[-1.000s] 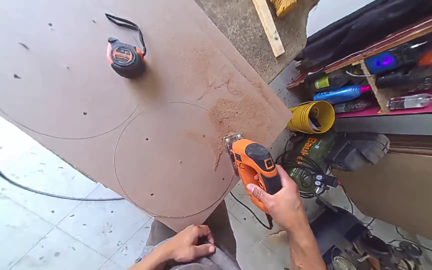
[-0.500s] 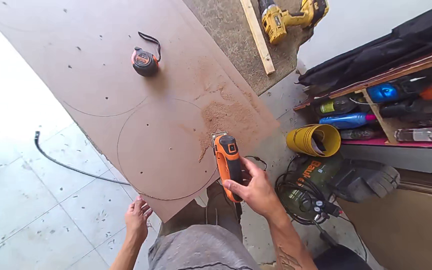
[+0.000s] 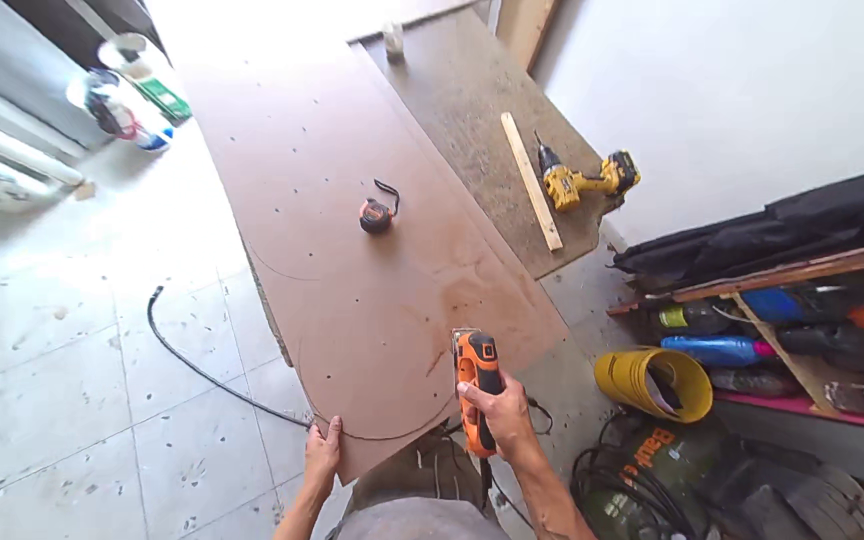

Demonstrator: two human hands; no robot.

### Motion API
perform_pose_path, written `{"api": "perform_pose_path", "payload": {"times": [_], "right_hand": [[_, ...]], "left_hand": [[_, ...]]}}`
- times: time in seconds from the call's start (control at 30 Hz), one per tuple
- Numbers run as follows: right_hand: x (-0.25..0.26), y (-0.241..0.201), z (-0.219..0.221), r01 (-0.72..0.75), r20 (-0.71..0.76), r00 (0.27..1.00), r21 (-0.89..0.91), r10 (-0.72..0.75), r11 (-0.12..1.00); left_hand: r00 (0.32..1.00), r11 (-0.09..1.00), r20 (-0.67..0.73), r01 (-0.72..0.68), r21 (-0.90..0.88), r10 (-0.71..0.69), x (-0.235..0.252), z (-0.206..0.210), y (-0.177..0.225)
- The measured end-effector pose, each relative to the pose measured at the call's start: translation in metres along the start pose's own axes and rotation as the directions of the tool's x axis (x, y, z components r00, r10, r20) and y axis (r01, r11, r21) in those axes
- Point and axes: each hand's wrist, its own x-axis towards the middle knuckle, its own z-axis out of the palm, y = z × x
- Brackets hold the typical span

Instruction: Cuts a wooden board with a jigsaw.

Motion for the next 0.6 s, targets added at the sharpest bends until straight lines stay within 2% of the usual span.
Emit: {"api": "perform_pose_path", "payload": {"times": [0.17, 0.3, 0.37, 0.5, 0.6], "right_hand": [[0.003, 0.001, -0.003, 0.008, 0.029, 1.000, -0.083, -0.006, 0.997], [0.004, 0.004, -0.011, 0.110, -0.032, 0.993, -0.167, -0.117, 0.980], [0.008, 0.004, -0.028, 0.145, -0.141, 0.976, -0.143, -0.165, 0.979], [0.054, 0.011, -0.068, 0.039, -0.508, 0.861, -0.008, -0.038, 0.999], [0.104, 0.049, -0.099, -0.074, -0.547, 0.833, 0.042, 0.085, 0.996]], "left_hand": [[0.995, 0.994, 0.098, 0.036, -0.103, -0.026, 0.007, -0.007, -0.001], [0.984, 0.972, 0.168, 0.092, -0.218, -0.055, 0.016, -0.012, -0.002], [0.980, 0.953, 0.170, 0.145, -0.265, -0.102, 0.021, -0.012, 0.000], [0.979, 0.911, 0.131, 0.194, -0.363, -0.156, 0.033, -0.007, 0.015], [0.973, 0.890, 0.116, 0.229, -0.393, -0.199, 0.036, -0.005, 0.019]]}}
